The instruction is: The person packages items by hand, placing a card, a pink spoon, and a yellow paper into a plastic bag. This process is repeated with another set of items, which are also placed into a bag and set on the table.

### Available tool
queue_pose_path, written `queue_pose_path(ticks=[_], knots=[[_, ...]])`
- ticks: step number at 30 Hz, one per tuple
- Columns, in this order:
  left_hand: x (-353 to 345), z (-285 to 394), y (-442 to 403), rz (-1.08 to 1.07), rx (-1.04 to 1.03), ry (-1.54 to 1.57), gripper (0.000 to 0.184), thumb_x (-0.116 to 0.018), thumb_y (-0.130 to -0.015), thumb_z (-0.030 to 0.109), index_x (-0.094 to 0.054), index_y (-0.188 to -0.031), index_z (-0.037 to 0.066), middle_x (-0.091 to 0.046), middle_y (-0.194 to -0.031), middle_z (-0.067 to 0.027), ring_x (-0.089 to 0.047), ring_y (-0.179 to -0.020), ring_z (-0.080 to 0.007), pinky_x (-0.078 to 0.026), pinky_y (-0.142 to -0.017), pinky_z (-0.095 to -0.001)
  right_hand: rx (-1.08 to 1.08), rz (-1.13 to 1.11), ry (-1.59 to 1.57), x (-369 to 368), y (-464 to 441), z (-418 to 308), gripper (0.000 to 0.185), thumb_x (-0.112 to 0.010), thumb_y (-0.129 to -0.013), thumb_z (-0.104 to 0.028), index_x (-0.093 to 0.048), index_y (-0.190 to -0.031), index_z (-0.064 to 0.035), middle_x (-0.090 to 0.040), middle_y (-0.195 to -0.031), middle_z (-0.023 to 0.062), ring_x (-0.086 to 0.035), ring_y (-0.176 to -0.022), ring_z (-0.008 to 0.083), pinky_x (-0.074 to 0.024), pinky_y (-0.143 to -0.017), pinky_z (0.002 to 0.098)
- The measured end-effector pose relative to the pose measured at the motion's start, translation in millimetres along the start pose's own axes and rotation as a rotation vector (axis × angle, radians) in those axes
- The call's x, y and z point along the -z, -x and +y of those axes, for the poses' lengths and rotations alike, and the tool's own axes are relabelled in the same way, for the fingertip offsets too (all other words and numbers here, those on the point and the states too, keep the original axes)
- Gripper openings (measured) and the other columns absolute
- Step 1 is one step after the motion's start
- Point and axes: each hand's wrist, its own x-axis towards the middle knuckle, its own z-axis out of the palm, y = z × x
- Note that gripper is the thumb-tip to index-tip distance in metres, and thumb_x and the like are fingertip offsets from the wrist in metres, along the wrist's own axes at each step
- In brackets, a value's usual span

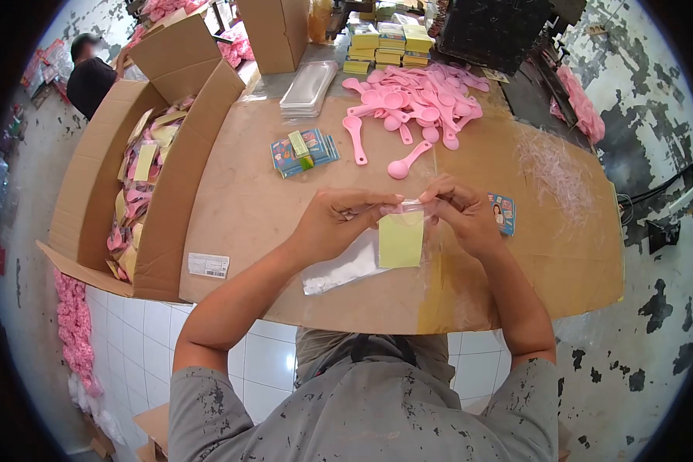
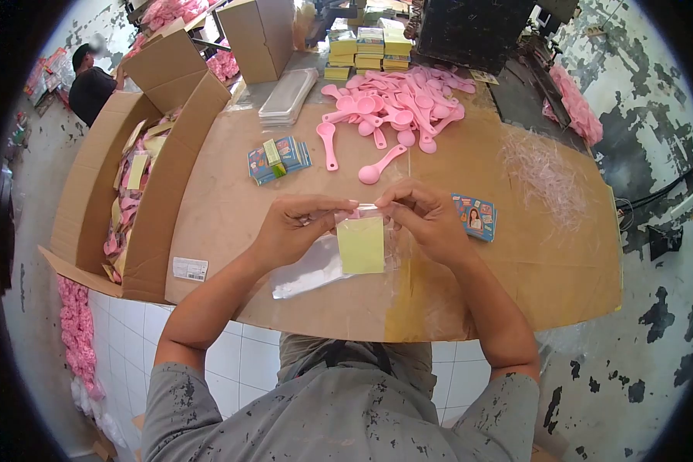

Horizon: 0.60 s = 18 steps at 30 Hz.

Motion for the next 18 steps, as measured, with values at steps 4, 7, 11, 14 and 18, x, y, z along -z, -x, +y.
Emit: queue_pose_path(ticks=[4, 7, 11, 14, 18], knots=[[1, -3, -1, -0.017, 0.005, 0.046, 0.026, -0.064, -0.103, 0.004, -0.073, -0.128, 0.000, -0.076, -0.119, -0.0097, -0.072, -0.104, -0.0137, -0.062, -0.089, -0.0306, 0.060, 0.015, 0.079, 2, 2, 1, 0.017, -0.061, -0.099, 0.004, -0.075, -0.107, 0.0002, -0.069, -0.108, 0.0049, -0.064, -0.095, 0.0102, -0.0539, -0.078, 0.0258], [4, -5, -1, -0.032, 0.020, 0.049, 0.027, -0.063, -0.104, 0.006, -0.072, -0.129, -0.001, -0.076, -0.119, -0.0112, -0.071, -0.105, -0.0137, -0.061, -0.090, -0.0311, 0.093, 0.006, 0.143, 2, 2, -5, 0.019, -0.060, -0.097, 0.005, -0.076, -0.107, 0.0013, -0.068, -0.109, 0.0059, -0.064, -0.095, 0.0109, -0.0541, -0.079, 0.0259], [6, -7, -2, -0.029, 0.102, 0.255, 0.028, -0.063, -0.105, 0.009, -0.071, -0.130, -0.002, -0.076, -0.118, -0.0126, -0.071, -0.103, -0.0141, -0.061, -0.089, -0.0307, 0.082, -0.045, 0.140, 5, 2, -10, 0.018, -0.062, -0.097, 0.003, -0.076, -0.108, 0.0022, -0.068, -0.109, 0.0065, -0.064, -0.096, 0.0115, -0.0544, -0.079, 0.0262], [2, -8, -2, -0.019, 0.134, 0.171, 0.029, -0.065, -0.104, 0.010, -0.070, -0.130, -0.003, -0.075, -0.119, -0.0126, -0.072, -0.103, -0.0148, -0.061, -0.089, -0.0306, 0.059, -0.051, 0.150, 5, 2, -8, 0.015, -0.065, -0.096, 0.003, -0.075, -0.107, 0.0033, -0.068, -0.109, 0.0067, -0.064, -0.097, 0.0113, -0.0543, -0.080, 0.0261], [0, -7, -5, -0.033, 0.207, 0.108, 0.031, -0.068, -0.103, 0.011, -0.069, -0.131, -0.003, -0.076, -0.119, -0.0109, -0.072, -0.103, -0.0136, -0.061, -0.086, -0.0298, 0.005, -0.035, 0.102, 5, 1, -5, 0.012, -0.069, -0.095, 0.004, -0.074, -0.106, 0.0044, -0.069, -0.109, 0.0062, -0.065, -0.099, 0.0110, -0.0543, -0.084, 0.0264]])
